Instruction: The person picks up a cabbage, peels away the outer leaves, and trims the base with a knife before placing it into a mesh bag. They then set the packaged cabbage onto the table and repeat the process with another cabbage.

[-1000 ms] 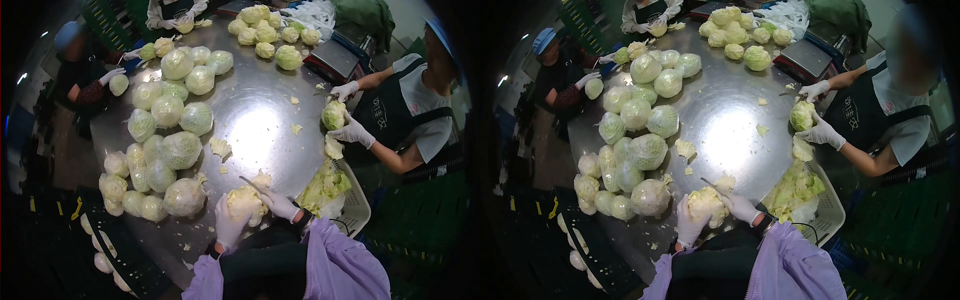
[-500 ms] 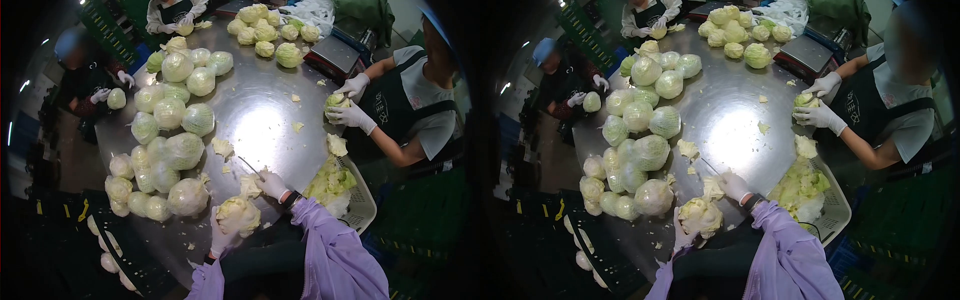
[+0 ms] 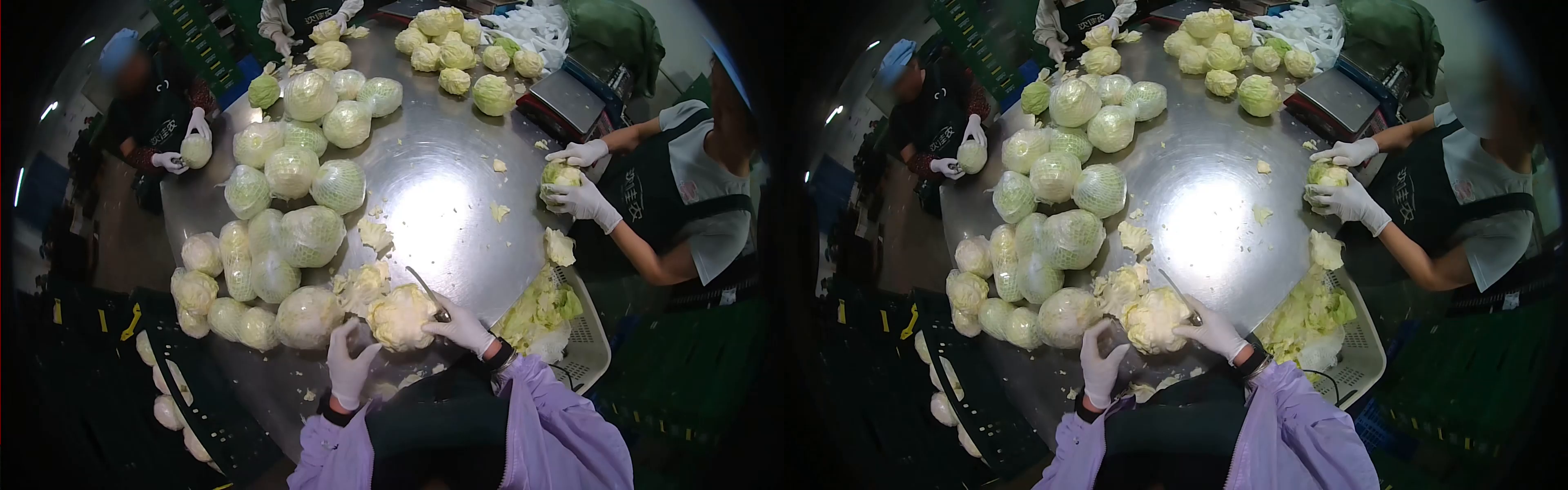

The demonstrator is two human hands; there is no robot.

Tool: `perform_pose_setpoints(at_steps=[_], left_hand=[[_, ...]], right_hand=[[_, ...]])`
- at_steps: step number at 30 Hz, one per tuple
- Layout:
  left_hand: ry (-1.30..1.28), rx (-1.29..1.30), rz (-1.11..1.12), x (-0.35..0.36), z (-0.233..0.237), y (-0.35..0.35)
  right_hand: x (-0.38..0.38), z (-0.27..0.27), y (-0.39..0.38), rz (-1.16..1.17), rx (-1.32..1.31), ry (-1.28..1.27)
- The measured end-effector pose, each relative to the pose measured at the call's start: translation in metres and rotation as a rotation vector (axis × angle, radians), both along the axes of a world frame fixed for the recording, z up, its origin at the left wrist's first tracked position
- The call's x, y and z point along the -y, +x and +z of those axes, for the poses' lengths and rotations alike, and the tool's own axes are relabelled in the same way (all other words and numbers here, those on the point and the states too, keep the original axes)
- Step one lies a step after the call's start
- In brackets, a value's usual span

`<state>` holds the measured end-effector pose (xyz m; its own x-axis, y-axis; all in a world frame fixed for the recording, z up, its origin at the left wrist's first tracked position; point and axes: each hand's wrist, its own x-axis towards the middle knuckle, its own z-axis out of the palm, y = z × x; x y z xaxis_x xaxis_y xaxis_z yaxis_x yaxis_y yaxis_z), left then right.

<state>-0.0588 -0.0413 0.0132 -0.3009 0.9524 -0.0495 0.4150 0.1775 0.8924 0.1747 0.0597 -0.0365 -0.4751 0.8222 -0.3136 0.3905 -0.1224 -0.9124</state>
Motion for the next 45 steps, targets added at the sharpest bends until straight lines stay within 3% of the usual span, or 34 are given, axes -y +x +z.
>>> perform_pose_setpoints(at_steps=[2, 4, 5, 7, 9, 11, 13, 15, 17, 18, 21, 27, 37, 39, 40, 42, 45], left_hand=[[0.140, -0.026, -0.065, -0.037, -0.006, -0.006], [0.236, -0.072, -0.405, -0.071, -0.027, -0.014], [0.242, -0.068, -0.410, -0.073, -0.030, -0.013], [0.001, -0.092, -0.594, -0.076, -0.027, -0.008], [-0.002, -0.100, -0.610, -0.073, -0.014, -0.009], [-0.340, -0.339, -0.530, -0.061, 0.018, -0.007], [-0.334, -0.316, -0.456, -0.041, 0.008, -0.010], [-0.324, -0.294, -0.381, -0.022, -0.003, -0.009], [-0.014, -0.444, -0.231, -0.012, -0.012, 0.003], [-0.053, -0.267, -0.166, -0.008, -0.021, 0.007], [-0.059, -0.373, -0.018, -0.010, -0.026, 0.023], [-0.101, -0.580, -0.066, -0.012, -0.015, 0.039], [-0.208, -0.655, -0.090, -0.017, -0.008, 0.053], [-0.146, -0.603, -0.067, -0.016, -0.011, 0.048], [-0.146, -0.606, -0.062, -0.016, -0.010, 0.045], [-0.214, -0.517, -0.066, -0.012, -0.008, 0.039], [-0.095, -0.446, -0.068, -0.004, -0.027, 0.028]], right_hand=[[-0.005, 0.001, 0.000, 0.065, 0.011, 0.068], [-0.007, 0.000, 0.002, 0.113, 0.027, 0.139], [-0.007, -0.003, 0.004, 0.122, 0.009, 0.214], [-0.010, 0.001, 0.010, 0.130, -0.001, 0.292], [-0.006, 0.008, 0.016, -0.042, 0.043, 0.153], [0.002, 0.022, 0.023, -0.081, 0.045, 0.047], [0.010, 0.024, 0.025, -0.108, 0.045, -0.064], [0.026, 0.021, 0.025, -0.033, 0.105, 0.077], [0.042, 0.026, 0.019, 0.004, 0.156, 0.167], [0.050, 0.025, 0.016, -0.026, 0.190, 0.305], [0.067, 0.024, 0.003, -0.080, 0.213, 0.546], [0.068, 0.015, -0.009, -0.067, 0.330, 0.605], [0.037, -0.004, -0.008, -0.021, 0.424, 0.506], [0.029, -0.013, -0.001, -0.052, 0.173, 0.516], [0.026, -0.015, 0.002, -0.049, 0.169, 0.519], [0.023, -0.015, 0.006, -0.059, 0.052, 0.318], [0.011, -0.033, 0.008, -0.117, 0.111, 0.174]])
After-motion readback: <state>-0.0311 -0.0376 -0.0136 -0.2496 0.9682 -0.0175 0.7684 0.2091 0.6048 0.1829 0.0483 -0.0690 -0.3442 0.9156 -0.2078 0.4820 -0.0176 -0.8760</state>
